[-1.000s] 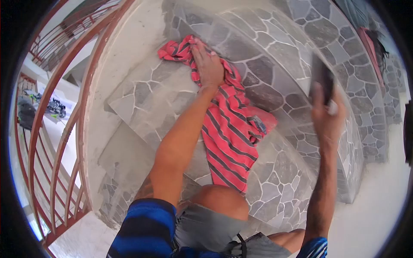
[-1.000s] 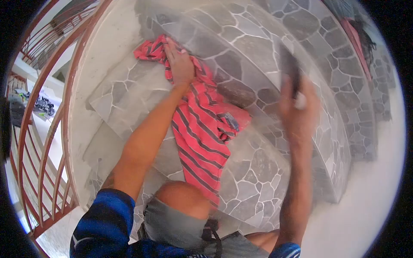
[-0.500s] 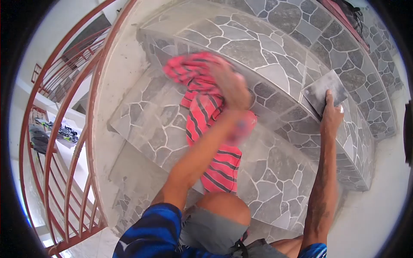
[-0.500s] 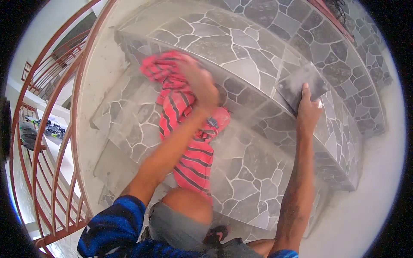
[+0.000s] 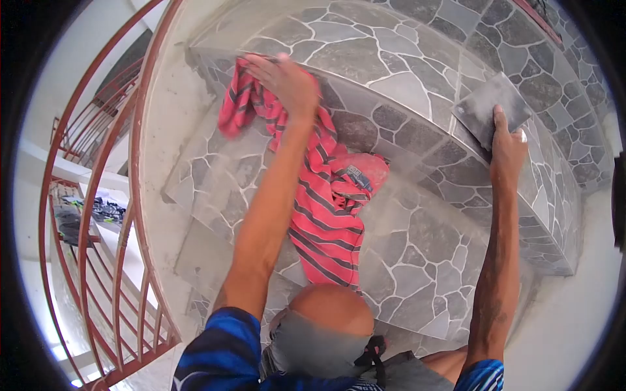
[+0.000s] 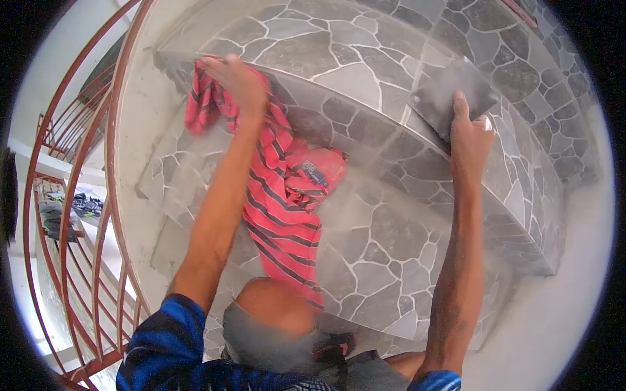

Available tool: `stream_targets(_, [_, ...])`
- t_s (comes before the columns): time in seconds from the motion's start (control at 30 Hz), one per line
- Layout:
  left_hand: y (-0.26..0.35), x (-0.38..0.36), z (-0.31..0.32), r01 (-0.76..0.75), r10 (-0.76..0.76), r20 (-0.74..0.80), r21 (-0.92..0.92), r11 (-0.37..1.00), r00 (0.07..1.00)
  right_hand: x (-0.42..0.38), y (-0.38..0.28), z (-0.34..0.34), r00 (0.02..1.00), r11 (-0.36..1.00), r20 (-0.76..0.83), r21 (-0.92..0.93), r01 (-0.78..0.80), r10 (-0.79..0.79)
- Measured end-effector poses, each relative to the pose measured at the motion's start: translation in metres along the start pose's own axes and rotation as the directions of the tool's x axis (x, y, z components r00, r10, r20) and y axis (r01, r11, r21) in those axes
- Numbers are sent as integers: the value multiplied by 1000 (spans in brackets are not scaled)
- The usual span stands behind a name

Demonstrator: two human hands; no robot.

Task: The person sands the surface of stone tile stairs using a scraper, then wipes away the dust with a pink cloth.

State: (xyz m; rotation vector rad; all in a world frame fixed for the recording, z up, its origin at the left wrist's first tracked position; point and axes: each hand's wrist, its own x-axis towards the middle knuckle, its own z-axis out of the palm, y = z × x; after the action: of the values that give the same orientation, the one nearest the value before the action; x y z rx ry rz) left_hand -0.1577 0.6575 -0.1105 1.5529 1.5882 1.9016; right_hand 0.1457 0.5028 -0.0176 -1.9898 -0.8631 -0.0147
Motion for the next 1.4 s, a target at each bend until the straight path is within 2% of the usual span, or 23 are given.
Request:
stream_targets(0.03, [9, -20, 12, -61, 62, -2, 49, 997, 998, 0, -5, -1, 1000, 1000, 16, -2, -22, 22])
stream_targets(0.07, [23, -60, 19, -264, 262, 42, 79, 961, 964, 0, -8, -1, 1000, 1000, 4, 23, -16, 15])
stream_targets(0.17, [87, -156, 19, -346, 339, 391, -55, 937, 856, -5, -8, 0, 1000, 998, -2, 60, 0, 0])
stream_targets(0.27, [85, -169, 20, -374, 410, 519, -179, 910, 750, 4, 4, -1, 1000, 996, 12, 85, 5, -6])
stream_targets(0.33, [62, -138, -7, -430, 420, 481, -96, 898, 769, 20, 27, 4, 1000, 989, 24, 146, -3, -1])
stream_targets(0.43, [27, -62, -40, -515, 458, 446, 8, 857, 769, -1, -6, -10, 1000, 997, -6, -78, 19, -20])
stream_targets(0.47, [23, -51, -16, -446, 419, 188, 142, 884, 888, -5, -9, -8, 1000, 999, -5, -46, -4, 4])
stream_targets(0.5, [21, -44, 15, -336, 367, -91, 249, 908, 926, -7, -12, -6, 1000, 999, -1, -18, -28, 28])
stream_targets(0.57, [30, -68, 42, -283, 335, -155, 284, 916, 930, -5, -14, -5, 999, 998, 4, 33, -48, 48])
stream_targets(0.63, [54, -135, 29, -414, 359, 286, 163, 895, 888, -4, -11, -2, 999, 997, 12, 66, -44, 43])
stream_targets(0.7, [80, -163, 16, -523, 433, 584, -19, 852, 686, -4, -12, -1, 999, 1000, -33, 14, -18, 19])
stream_targets(0.77, [82, -177, 17, -511, 499, 759, -259, 820, 417, 2, -2, 0, 999, 1000, -39, 14, -3, 3])
stream_targets(0.8, [66, -184, 25, -116, 397, 824, -384, 916, 405, 11, 11, 1, 1000, 999, -24, 46, -1, 2])
stream_targets(0.83, [34, -192, 39, 298, 314, 887, -418, 858, 339, 17, 19, 1, 1000, 996, -11, 84, -5, 6])
stream_targets(0.9, [2, -156, 35, 523, 193, 954, -289, 802, 231, 2, 1, -8, 1000, 1000, 8, 17, -12, 12])
stream_targets(0.97, [3, -93, -2, 223, 173, 884, -292, 930, 435, -5, -12, -13, 1000, 1000, 11, 19, -22, 22])
stream_targets(1.03, [16, -93, -13, -145, 285, 659, -260, 955, 696, -5, -11, -10, 999, 997, 26, 72, -41, 39])
stream_targets(1.1, [41, -125, 4, -515, 471, 410, -4, 857, 781, -5, -12, -9, 1000, 998, 21, 68, -17, 16])
stream_targets(1.17, [61, -155, 14, -566, 543, 699, -237, 790, 466, -9, -18, -12, 998, 998, 40, 36, -51, 49])
stream_targets(1.2, [67, -164, 18, -554, 564, 781, -353, 754, 269, -6, -18, -14, 997, 998, 53, 34, -61, 59])
stream_targets(1.27, [67, -160, 17, -435, 525, 851, -470, 768, 7, -5, -17, -16, 993, 996, 84, 30, -89, 86])
stream_targets(1.3, [62, -152, 14, -422, 518, 852, -497, 758, -72, -4, -17, -17, 996, 998, 75, 32, -50, 48])
stream_targets(1.4, [31, -101, -3, -549, 530, 843, -488, 679, -93, -9, -14, -21, 998, 998, 61, 62, 5, -9])
